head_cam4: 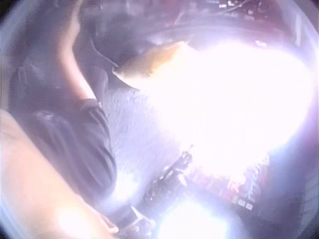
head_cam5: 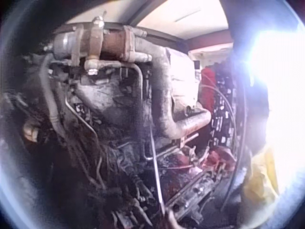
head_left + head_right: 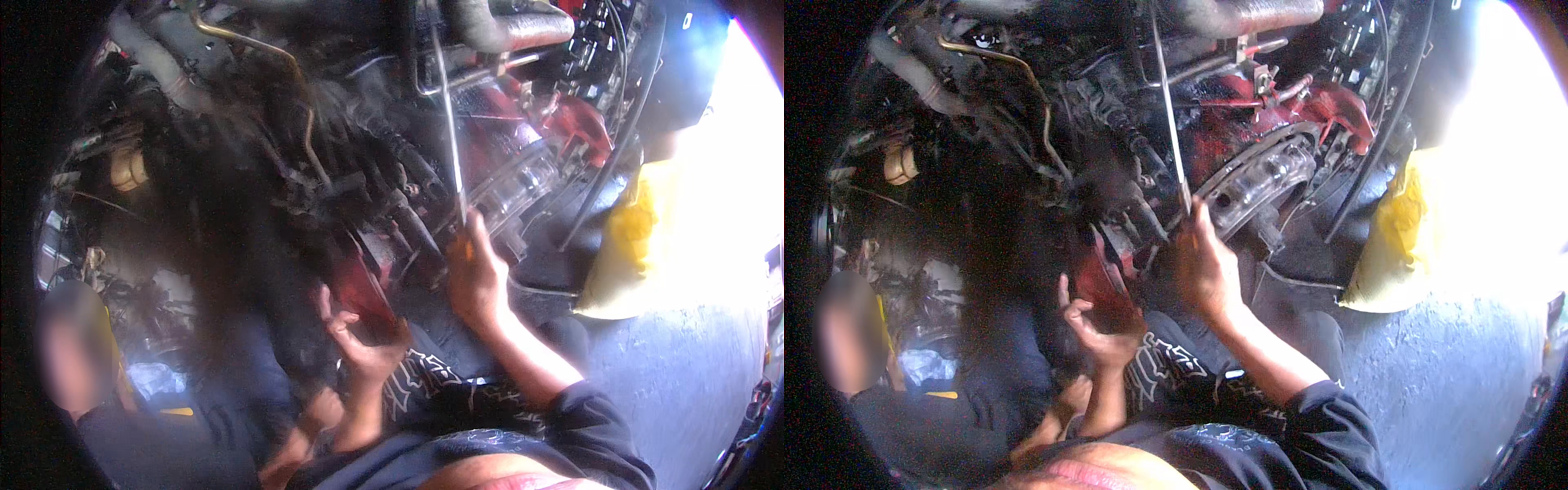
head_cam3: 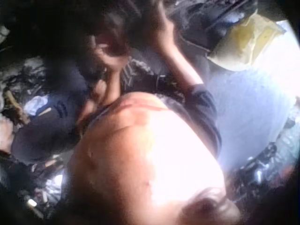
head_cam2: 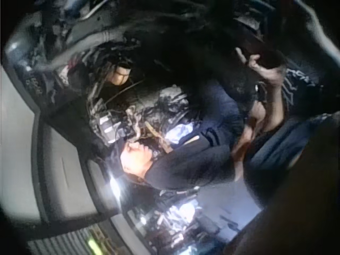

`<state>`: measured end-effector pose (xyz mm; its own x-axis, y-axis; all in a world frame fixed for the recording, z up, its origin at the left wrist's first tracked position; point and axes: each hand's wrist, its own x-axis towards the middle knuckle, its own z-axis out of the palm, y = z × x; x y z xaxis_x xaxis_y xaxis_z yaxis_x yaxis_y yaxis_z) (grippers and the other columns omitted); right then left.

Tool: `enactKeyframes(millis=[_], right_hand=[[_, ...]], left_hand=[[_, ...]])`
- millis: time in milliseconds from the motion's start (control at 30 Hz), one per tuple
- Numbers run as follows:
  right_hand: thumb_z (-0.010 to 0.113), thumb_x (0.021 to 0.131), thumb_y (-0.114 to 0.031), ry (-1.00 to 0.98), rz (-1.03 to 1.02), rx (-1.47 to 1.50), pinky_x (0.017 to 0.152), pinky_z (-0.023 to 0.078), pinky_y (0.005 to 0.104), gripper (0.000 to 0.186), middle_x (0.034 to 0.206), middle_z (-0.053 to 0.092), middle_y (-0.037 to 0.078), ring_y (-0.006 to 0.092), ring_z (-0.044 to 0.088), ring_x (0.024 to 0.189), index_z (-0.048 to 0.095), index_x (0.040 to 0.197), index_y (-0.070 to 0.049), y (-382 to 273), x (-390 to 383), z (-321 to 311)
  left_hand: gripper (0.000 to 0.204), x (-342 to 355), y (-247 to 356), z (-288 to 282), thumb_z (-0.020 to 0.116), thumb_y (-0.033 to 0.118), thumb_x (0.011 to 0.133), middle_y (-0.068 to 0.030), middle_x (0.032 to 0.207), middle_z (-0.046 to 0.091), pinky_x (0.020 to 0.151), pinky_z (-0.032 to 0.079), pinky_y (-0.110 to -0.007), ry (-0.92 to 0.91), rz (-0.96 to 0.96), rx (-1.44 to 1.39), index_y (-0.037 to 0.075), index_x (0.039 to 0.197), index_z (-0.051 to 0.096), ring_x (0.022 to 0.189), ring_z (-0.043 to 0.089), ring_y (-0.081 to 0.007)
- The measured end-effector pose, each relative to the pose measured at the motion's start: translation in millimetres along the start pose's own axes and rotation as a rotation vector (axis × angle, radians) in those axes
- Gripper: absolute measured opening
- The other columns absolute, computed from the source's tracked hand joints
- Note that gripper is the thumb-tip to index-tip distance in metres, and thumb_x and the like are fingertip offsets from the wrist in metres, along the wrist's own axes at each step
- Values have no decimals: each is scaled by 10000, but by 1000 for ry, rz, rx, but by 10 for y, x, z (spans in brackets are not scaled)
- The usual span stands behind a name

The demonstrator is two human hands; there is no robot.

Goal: The person uses a long metal tool to manipulate components within a truck engine bay while another person assists on the left.

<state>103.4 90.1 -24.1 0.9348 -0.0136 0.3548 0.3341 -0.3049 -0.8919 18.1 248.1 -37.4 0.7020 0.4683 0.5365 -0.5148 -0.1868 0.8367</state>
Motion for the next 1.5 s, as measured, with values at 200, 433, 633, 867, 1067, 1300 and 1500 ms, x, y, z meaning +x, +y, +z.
enactKeyframes(millis=[200, 433, 633, 867, 1067, 1300, 1500], right_hand=[[564, 909, -70, -3, 88, -105, 663, 532, 369, 563, 908, 652, 240, 349, 696, 823, 342, 1427, -89, -609, 251, -160], [566, 909, -69, 66, -44, -102, 728, 528, 361, 590, 969, 662, 247, 337, 690, 882, 339, 1449, -137, -130, 138, -127], [567, 915, -93, 63, -8, -221, 800, 517, 407, 574, 1028, 649, 269, 393, 656, 979, 343, 1443, -126, -399, 251, -245], [534, 901, -64, 112, -227, -244, 880, 503, 399, 611, 1167, 611, 267, 391, 613, 1081, 305, 1467, -88, -287, 257, -255], [509, 904, -28, 68, -175, -172, 918, 480, 364, 588, 1212, 595, 262, 338, 600, 1135, 317, 1459, -55, -293, 153, -279], [542, 940, -96, 29, -75, -112, 866, 496, 357, 545, 1117, 634, 263, 305, 641, 1068, 346, 1448, -82, -299, 180, -400], [541, 927, -116, -19, 19, -181, 757, 527, 461, 519, 988, 658, 265, 445, 650, 903, 332, 1399, -64, -355, 121, -341]], left_hand=[[628, 40, -9, -124, 808, 308, 726, -296, 1407, 280, 1104, 286, -486, -67, 297, 419, 107, 1078, 328, 1367, 279, -412], [689, 55, 25, -22, 850, 332, 657, -305, 1381, 328, 1091, 267, -482, -35, 299, 378, 104, 1063, 342, 1357, 301, -393], [695, 31, 24, -104, 860, 349, 640, -310, 1387, 327, 1086, 280, -479, -19, 297, 511, 100, 1054, 360, 1329, 346, -397], [697, 33, 42, -121, 861, 367, 648, -307, 1401, 312, 1080, 292, -481, -28, 330, 554, 103, 1060, 365, 1321, 360, -401], [683, 28, -1, -67, 853, 289, 673, -287, 1428, 286, 1102, 275, -466, -21, 315, 482, 103, 1090, 346, 1330, 359, -387], [667, 5, -33, 40, 852, 269, 672, -262, 1444, 284, 1102, 267, -462, -8, 274, 308, 93, 1082, 356, 1341, 345, -375], [653, 35, -25, -57, 858, 277, 661, -272, 1429, 307, 1095, 275, -470, -5, 324, 419, 92, 1055, 371, 1328, 356, -377]])
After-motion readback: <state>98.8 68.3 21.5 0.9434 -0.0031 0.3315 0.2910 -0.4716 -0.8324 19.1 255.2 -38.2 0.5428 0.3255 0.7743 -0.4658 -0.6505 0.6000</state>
